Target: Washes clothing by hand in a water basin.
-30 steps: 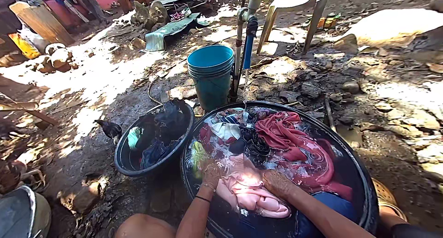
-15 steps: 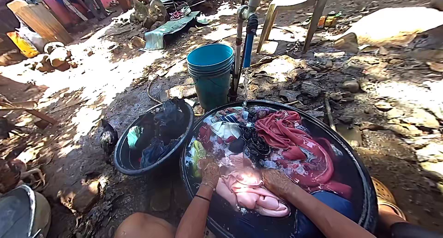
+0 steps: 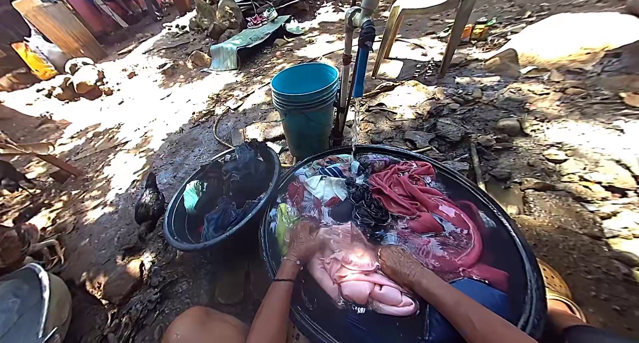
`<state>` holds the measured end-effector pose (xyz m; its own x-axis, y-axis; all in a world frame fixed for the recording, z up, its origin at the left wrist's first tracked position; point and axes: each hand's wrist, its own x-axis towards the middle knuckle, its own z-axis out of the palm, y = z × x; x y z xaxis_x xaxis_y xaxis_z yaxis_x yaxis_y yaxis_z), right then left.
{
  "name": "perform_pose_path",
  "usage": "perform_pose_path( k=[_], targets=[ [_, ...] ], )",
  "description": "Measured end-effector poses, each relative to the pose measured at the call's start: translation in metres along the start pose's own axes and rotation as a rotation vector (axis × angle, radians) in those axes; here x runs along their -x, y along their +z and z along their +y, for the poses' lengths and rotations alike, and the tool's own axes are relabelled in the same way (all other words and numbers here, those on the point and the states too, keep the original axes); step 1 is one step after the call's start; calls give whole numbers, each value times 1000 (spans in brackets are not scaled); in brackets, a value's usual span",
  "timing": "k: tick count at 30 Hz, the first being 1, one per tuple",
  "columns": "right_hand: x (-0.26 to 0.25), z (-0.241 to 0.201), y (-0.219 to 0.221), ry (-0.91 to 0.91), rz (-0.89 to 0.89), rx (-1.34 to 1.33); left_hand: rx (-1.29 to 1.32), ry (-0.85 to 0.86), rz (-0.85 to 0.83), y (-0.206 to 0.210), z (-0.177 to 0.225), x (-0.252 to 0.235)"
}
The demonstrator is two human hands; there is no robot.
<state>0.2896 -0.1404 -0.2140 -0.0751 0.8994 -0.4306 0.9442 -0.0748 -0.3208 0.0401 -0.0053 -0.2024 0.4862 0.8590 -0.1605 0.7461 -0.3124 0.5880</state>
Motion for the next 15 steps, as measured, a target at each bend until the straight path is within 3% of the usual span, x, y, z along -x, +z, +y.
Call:
perform_pose_path(
  k=[2, 7, 11, 15],
  targets=[
    [-1, 1, 1, 0, 4, 7, 27, 113, 58, -5, 14, 1],
    [-4, 0, 0, 36, -54, -8, -42, 378, -115, 15, 55, 5],
    [-5, 5, 7, 28, -36, -20, -196, 349, -285, 35, 59, 7],
    [0, 2, 1, 39, -81, 0, -237, 301, -336, 46, 51, 10]
  ],
)
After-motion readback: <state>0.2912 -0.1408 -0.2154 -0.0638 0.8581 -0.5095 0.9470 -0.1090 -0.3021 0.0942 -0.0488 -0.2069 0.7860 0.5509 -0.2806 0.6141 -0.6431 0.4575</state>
